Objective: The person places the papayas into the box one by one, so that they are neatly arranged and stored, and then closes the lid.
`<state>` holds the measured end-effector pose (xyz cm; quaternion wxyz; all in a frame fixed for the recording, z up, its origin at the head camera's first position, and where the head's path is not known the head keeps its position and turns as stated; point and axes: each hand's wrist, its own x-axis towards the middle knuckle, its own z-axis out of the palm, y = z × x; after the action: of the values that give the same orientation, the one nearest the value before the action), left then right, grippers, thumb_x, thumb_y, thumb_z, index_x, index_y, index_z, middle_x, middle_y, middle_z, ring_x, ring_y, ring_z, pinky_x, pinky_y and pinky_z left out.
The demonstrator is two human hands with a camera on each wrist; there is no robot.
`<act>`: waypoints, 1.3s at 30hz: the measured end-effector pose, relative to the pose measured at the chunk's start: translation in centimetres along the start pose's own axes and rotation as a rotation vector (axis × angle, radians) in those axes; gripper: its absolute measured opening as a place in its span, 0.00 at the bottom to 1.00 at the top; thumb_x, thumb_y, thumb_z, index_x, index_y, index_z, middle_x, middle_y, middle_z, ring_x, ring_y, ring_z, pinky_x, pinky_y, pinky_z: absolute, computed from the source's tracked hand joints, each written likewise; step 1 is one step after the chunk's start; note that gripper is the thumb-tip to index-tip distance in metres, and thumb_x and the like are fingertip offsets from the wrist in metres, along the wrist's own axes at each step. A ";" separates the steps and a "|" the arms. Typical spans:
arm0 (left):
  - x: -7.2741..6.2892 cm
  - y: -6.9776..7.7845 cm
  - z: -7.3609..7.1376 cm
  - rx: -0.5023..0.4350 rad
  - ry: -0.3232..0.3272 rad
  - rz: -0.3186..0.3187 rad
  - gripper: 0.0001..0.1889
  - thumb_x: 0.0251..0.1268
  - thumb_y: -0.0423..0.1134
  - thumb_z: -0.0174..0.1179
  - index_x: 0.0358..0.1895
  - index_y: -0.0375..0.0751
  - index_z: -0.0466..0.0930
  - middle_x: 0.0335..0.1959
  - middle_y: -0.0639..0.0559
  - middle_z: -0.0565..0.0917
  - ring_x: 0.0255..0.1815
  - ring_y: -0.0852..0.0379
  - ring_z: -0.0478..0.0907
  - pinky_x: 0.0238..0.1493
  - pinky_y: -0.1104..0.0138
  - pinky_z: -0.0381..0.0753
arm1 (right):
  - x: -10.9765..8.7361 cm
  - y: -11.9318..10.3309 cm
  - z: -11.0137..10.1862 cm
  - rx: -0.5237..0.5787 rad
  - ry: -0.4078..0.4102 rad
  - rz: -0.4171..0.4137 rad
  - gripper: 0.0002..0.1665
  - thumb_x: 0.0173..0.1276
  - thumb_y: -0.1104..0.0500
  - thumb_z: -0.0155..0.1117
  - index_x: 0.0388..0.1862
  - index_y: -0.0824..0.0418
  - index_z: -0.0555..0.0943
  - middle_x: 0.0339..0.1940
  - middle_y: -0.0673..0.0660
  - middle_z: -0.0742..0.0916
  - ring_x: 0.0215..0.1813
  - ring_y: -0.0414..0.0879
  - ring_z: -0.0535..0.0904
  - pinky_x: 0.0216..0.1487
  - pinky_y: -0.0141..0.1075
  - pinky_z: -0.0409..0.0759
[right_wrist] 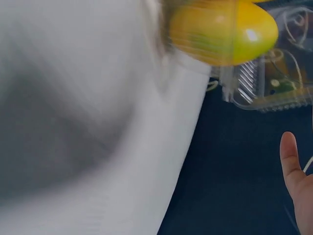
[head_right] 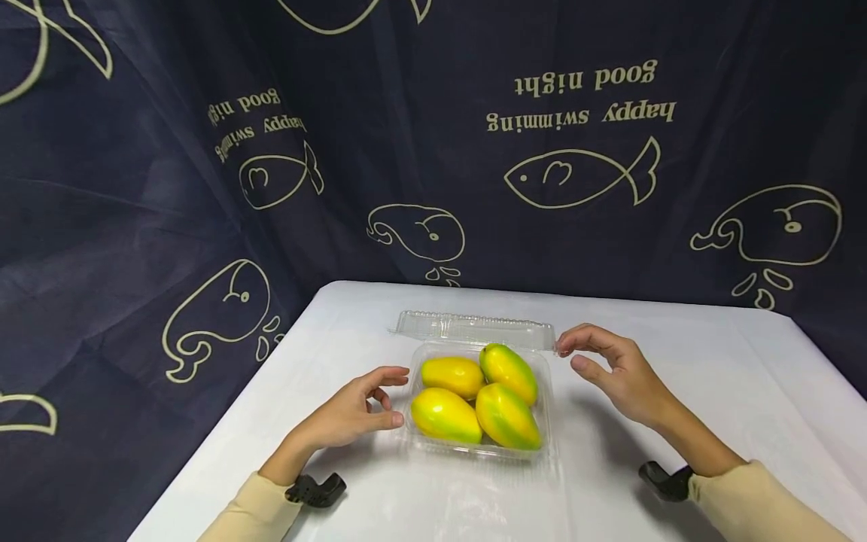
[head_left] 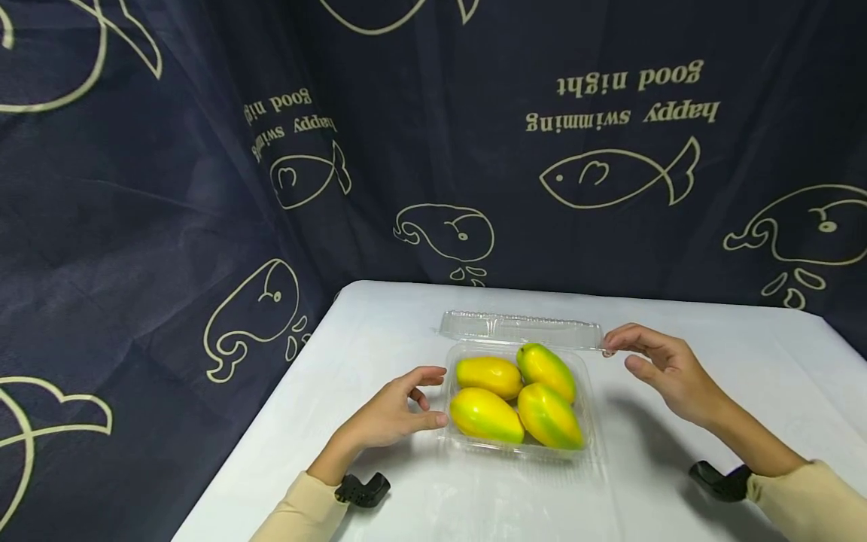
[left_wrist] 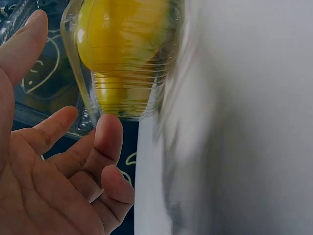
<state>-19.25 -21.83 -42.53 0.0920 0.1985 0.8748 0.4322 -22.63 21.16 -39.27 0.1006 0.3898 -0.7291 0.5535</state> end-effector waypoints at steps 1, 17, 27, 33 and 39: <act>0.0 0.0 0.0 0.002 0.000 -0.005 0.38 0.61 0.51 0.71 0.74 0.53 0.66 0.69 0.56 0.75 0.48 0.53 0.77 0.35 0.69 0.76 | -0.1 -0.1 0.0 -0.007 -0.007 0.001 0.10 0.72 0.76 0.52 0.47 0.73 0.78 0.50 0.51 0.85 0.54 0.39 0.79 0.57 0.25 0.73; -0.8 -0.4 -1.3 0.025 0.046 0.009 0.36 0.63 0.50 0.70 0.73 0.55 0.66 0.69 0.54 0.76 0.47 0.56 0.76 0.39 0.68 0.76 | -2.3 -0.5 1.6 -0.117 -0.010 0.095 0.16 0.66 0.79 0.57 0.41 0.60 0.81 0.48 0.51 0.83 0.55 0.38 0.76 0.62 0.22 0.67; -0.8 -0.2 -1.7 0.001 0.157 0.153 0.25 0.75 0.54 0.56 0.71 0.59 0.68 0.67 0.45 0.77 0.45 0.55 0.80 0.42 0.66 0.78 | -3.3 -0.5 2.3 -0.194 -0.024 0.090 0.18 0.62 0.78 0.62 0.40 0.56 0.81 0.49 0.52 0.83 0.54 0.38 0.77 0.61 0.22 0.67; -0.7 -0.2 -1.0 0.023 0.178 0.186 0.23 0.77 0.50 0.54 0.72 0.60 0.67 0.66 0.47 0.78 0.48 0.57 0.78 0.43 0.67 0.77 | -4.0 -0.6 3.1 -0.204 -0.012 0.088 0.14 0.62 0.77 0.64 0.40 0.60 0.80 0.49 0.57 0.83 0.55 0.37 0.76 0.62 0.22 0.65; -0.7 0.1 -0.6 0.037 0.158 0.251 0.27 0.74 0.47 0.59 0.74 0.55 0.66 0.66 0.50 0.78 0.42 0.58 0.77 0.36 0.67 0.76 | -4.5 -1.0 3.7 -0.231 0.022 0.094 0.16 0.59 0.76 0.68 0.39 0.58 0.81 0.52 0.56 0.82 0.56 0.37 0.76 0.61 0.22 0.66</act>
<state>-18.83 -22.52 -42.05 -0.0356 0.2734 0.8555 0.4384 -17.82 19.90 -42.48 0.1268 0.3351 -0.8044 0.4739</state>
